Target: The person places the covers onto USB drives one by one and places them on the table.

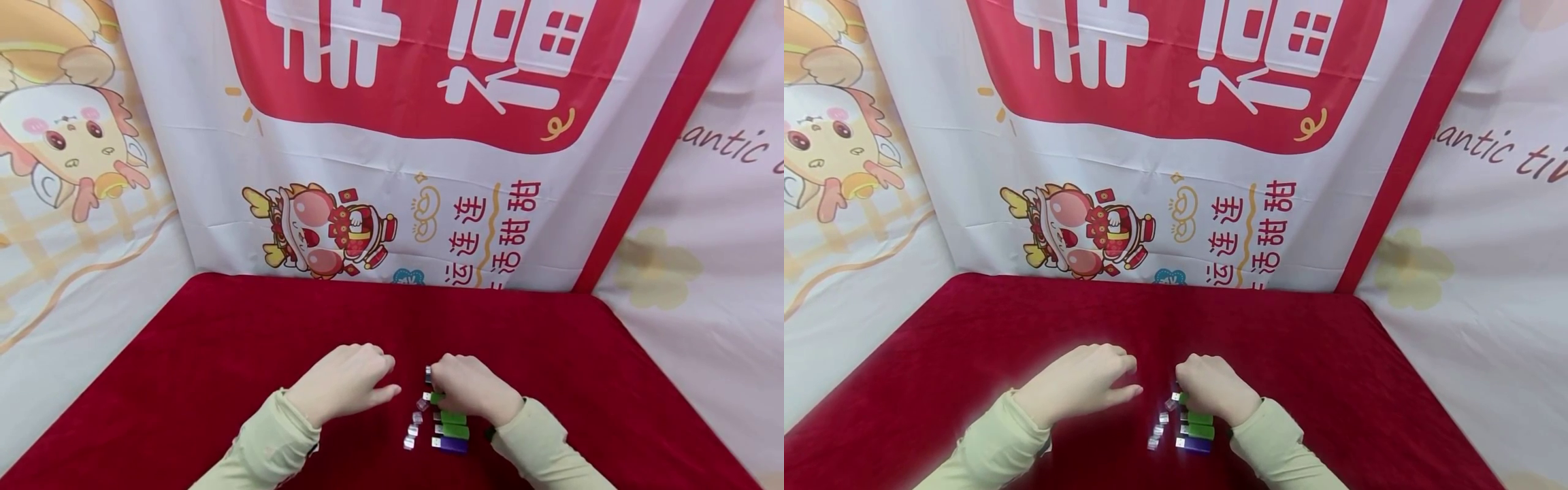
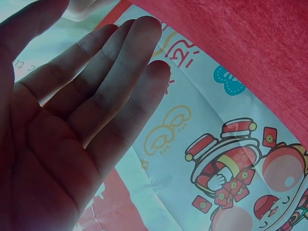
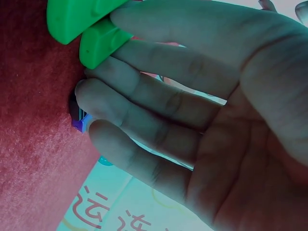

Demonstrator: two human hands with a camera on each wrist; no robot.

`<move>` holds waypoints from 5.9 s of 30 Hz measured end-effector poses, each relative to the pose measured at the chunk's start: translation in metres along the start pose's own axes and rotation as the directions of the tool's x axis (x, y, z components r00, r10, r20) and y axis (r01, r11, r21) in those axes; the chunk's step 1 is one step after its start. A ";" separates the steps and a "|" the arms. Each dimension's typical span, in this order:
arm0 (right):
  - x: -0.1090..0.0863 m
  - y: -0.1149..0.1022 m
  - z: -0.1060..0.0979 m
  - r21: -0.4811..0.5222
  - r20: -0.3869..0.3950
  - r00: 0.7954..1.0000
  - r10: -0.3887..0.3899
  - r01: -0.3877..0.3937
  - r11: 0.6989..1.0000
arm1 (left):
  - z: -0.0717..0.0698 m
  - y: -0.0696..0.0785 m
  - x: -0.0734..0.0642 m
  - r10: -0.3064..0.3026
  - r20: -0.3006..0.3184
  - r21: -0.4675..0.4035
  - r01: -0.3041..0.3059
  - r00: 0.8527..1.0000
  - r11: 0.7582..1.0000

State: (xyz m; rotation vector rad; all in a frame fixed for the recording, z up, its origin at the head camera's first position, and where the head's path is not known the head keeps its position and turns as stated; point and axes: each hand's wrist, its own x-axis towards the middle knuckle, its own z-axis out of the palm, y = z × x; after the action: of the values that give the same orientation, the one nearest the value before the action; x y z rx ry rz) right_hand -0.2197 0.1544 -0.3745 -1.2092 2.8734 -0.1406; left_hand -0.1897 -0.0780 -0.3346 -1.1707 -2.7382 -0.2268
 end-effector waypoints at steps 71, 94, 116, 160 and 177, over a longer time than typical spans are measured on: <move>-0.020 0.024 -0.060 0.104 -0.087 0.996 0.011 -0.001 0.995 | 0.054 0.010 0.025 -0.077 0.020 0.067 0.076 0.997 0.995; -0.020 0.023 -0.058 0.109 -0.187 0.982 0.003 0.017 0.994 | 0.066 0.033 0.051 -0.013 0.030 0.258 0.005 0.999 0.966; -0.019 0.021 -0.058 0.125 -0.176 0.984 -0.002 0.025 0.992 | 0.065 0.045 0.061 0.012 0.080 0.348 -0.039 0.997 0.937; -0.024 0.020 -0.067 0.090 -0.276 0.959 -0.063 0.091 0.992 | 0.014 0.007 0.031 0.090 -0.276 0.008 -0.091 0.957 0.996; -0.024 0.013 -0.069 0.035 -0.318 0.942 -0.111 0.128 0.991 | 0.003 -0.003 0.015 0.120 -0.440 -0.092 -0.178 0.890 0.980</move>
State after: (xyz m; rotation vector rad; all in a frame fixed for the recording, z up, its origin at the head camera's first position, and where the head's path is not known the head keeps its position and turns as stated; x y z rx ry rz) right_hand -0.2164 0.1855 -0.3069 -1.4745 3.0296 -0.4526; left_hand -0.2027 -0.0692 -0.3347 -1.1858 -2.2624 -0.5794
